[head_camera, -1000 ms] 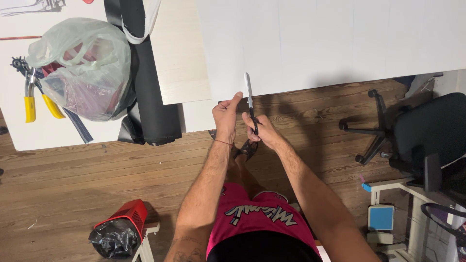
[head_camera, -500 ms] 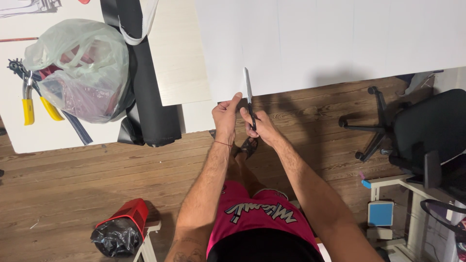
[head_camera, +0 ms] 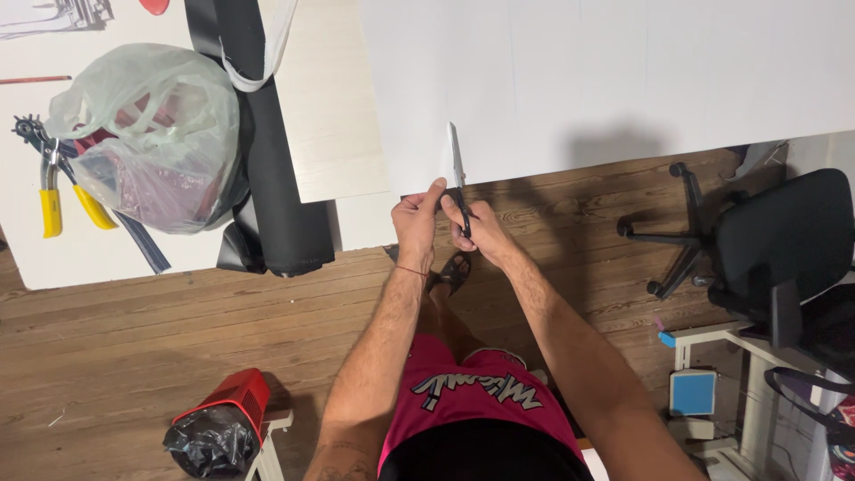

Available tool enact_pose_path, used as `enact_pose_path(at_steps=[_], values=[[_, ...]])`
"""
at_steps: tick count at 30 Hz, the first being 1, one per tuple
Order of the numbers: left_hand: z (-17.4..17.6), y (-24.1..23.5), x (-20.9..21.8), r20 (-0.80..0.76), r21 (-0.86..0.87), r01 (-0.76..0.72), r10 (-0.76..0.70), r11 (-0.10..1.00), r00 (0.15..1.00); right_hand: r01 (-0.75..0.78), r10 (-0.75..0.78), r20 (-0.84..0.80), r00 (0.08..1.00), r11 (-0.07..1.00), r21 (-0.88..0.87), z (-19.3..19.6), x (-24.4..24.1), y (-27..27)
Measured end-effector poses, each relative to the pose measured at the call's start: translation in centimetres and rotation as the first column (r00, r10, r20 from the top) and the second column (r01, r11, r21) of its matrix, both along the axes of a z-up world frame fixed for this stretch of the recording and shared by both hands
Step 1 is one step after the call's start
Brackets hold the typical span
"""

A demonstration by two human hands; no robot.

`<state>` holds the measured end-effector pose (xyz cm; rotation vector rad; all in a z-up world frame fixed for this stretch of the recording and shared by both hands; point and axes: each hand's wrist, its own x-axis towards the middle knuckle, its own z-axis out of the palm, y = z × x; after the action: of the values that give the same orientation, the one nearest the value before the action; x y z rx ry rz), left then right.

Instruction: Cutting strips of paper from a large roll using scissors along pre-drawn lines

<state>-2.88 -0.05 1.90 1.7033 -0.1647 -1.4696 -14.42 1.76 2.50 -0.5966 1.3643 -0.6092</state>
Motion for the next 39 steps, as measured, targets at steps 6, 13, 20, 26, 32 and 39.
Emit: enact_pose_path(at_steps=[6, 13, 20, 26, 32, 39], values=[[-1.7, 0.2, 0.3, -0.019, -0.02, 0.009, -0.01, 1.0, 1.0, 0.009, -0.009, 0.013, 1.0, 1.0, -0.015, 0.4, 0.4, -1.2], [-2.9, 0.5, 0.3, -0.001, -0.008, 0.025, -0.025, 1.0, 1.0, 0.014, -0.014, 0.005, 1.0, 1.0, -0.009, 1.5, 0.8, -2.8], [-2.4, 0.4, 0.4, -0.023, -0.007, 0.03, -0.03, 1.0, 0.999, -0.002, 0.003, -0.024, 1.0, 1.0, 0.013, 1.6, 0.8, -3.5], [-2.3, 0.4, 0.5, -0.034, 0.008, 0.043, -0.043, 0.999, 0.999, -0.007, 0.009, -0.031, 0.999, 0.999, 0.04, 2.4, 1.0, -4.7], [-1.7, 0.1, 0.7, -0.045, 0.01, 0.056, -0.055, 0.998, 0.997, -0.003, 0.005, -0.029, 1.0, 0.999, 0.053, 3.4, 1.1, -5.8], [-3.1, 0.3, 0.7, -0.077, 0.013, 0.043, -0.042, 0.999, 0.996, 0.018, -0.017, -0.021, 1.0, 0.998, 0.055, 5.2, 1.9, -7.2]])
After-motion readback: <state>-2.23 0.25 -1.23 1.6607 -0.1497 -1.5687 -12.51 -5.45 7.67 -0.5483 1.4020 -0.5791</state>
